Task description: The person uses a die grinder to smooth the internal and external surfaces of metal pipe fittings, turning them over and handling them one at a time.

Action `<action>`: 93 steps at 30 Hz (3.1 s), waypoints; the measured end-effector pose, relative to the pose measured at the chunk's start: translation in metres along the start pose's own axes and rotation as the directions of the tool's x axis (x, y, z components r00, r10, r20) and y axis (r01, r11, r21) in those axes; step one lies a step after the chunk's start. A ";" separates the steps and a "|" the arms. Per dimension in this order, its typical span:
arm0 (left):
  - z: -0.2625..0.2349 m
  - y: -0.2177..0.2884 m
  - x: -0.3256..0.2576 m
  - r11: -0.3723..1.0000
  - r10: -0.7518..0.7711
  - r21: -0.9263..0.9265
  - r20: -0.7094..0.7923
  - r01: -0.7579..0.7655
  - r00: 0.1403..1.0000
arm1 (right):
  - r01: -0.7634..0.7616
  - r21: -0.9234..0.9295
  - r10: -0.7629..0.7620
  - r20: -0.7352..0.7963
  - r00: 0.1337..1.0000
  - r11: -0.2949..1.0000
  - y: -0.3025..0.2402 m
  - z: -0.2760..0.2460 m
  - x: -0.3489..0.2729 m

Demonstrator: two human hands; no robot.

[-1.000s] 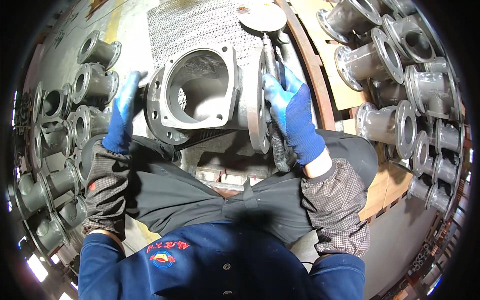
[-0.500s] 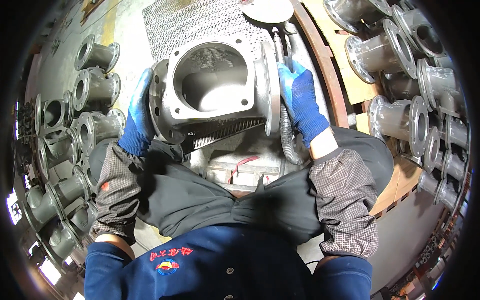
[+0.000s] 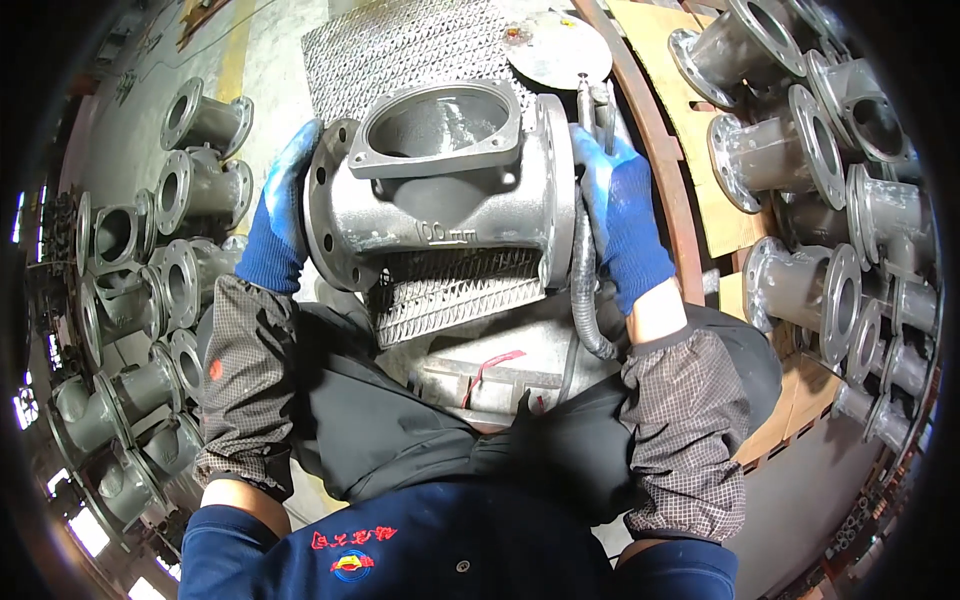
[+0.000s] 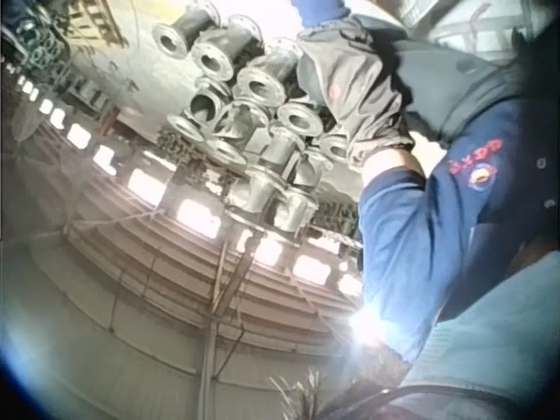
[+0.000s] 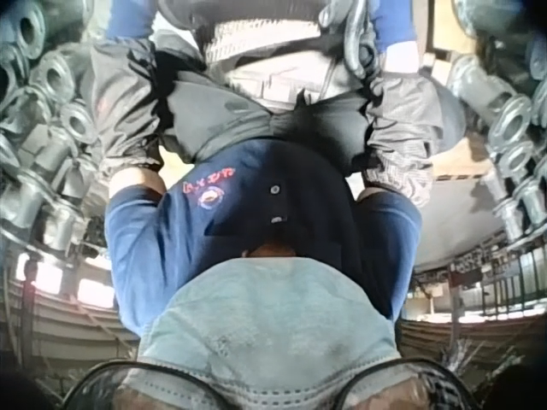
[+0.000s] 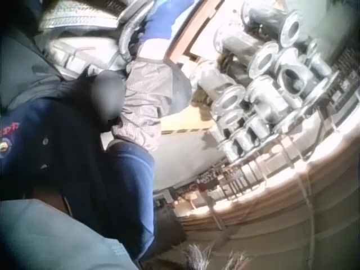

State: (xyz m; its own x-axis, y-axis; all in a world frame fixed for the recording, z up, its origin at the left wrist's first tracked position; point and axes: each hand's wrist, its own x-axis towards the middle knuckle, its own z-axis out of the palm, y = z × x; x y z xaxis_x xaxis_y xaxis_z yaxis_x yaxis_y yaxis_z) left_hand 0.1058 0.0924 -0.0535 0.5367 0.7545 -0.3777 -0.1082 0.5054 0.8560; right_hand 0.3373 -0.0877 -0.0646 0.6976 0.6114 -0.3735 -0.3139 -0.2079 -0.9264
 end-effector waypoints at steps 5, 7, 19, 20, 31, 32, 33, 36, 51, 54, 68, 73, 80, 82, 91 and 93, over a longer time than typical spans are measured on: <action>0.001 -0.005 -0.014 0.997 0.055 0.043 0.031 -0.056 0.998 | 0.073 -0.320 -0.068 0.026 0.997 0.945 0.005 -0.008 -0.019; 0.009 -0.002 -0.025 1.000 0.019 0.014 0.016 -0.019 1.000 | 0.156 -0.215 -0.162 -0.012 0.987 0.964 0.016 -0.007 -0.025; 0.002 -0.006 -0.046 0.976 0.105 0.188 0.039 -0.111 0.994 | 0.216 -0.229 -0.225 -0.016 0.974 0.949 0.029 -0.004 -0.037; 0.011 0.005 -0.053 0.999 0.024 0.039 0.031 -0.025 0.999 | 0.216 -0.230 -0.222 0.000 0.975 0.949 0.032 -0.005 -0.037; -0.015 0.046 -0.105 0.535 0.461 0.713 0.204 -0.453 0.864 | 0.132 -0.234 -0.069 0.260 0.963 0.963 0.090 0.010 -0.057; -0.018 0.046 -0.105 0.529 0.465 0.710 0.216 -0.465 0.858 | 0.143 -0.264 -0.055 0.315 0.947 0.954 0.080 0.009 -0.060; -0.021 0.045 -0.106 0.527 0.465 0.707 0.225 -0.472 0.856 | 0.156 -0.292 -0.039 0.368 0.929 0.944 0.069 0.012 -0.064; -0.011 0.050 -0.113 0.667 0.412 0.634 0.124 -0.392 0.903 | 0.069 -0.181 -0.025 0.237 0.971 0.981 0.037 0.019 -0.054; -0.009 0.047 -0.093 -0.230 0.458 0.747 0.648 -0.624 0.608 | 0.872 -0.414 0.238 0.848 0.474 -0.262 -0.059 0.062 -0.002; 0.015 0.047 -0.100 0.739 0.366 0.611 -0.013 -0.282 0.931 | 0.862 -0.472 0.209 0.838 0.505 -0.186 -0.062 0.072 -0.004; 0.004 0.050 -0.099 0.714 0.333 0.644 0.033 -0.275 0.942 | 0.832 -0.475 0.305 0.778 0.550 -0.287 -0.083 0.078 -0.022; 0.012 0.051 -0.096 0.788 0.318 0.543 0.044 -0.290 0.947 | 0.837 -0.397 0.294 0.806 0.514 -0.376 -0.085 0.075 -0.018; -0.004 0.057 -0.086 0.656 0.370 0.680 0.088 -0.327 0.925 | 0.825 -0.358 0.066 0.902 0.426 -0.438 -0.103 0.073 0.000; -0.005 0.058 -0.087 0.667 0.352 0.673 0.096 -0.321 0.931 | 0.849 -0.379 0.056 0.902 0.427 -0.368 -0.110 0.073 -0.003; -0.008 0.065 -0.087 0.679 0.298 0.693 0.043 -0.244 0.953 | 0.846 -0.369 0.152 0.879 0.452 -0.384 -0.103 0.082 0.012; -0.017 0.065 -0.085 0.597 0.315 0.766 0.050 -0.239 0.948 | 0.845 -0.334 0.192 0.876 0.441 -0.417 -0.100 0.091 0.006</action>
State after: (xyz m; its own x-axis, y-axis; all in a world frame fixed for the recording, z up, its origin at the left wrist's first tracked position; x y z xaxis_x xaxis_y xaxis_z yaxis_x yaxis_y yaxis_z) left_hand 0.0392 0.0685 0.0279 0.5161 0.8536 -0.0706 0.4485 -0.1991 0.8713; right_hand 0.3145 0.0066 0.0301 -0.3167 0.8993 -0.3017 0.9358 0.3481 0.0551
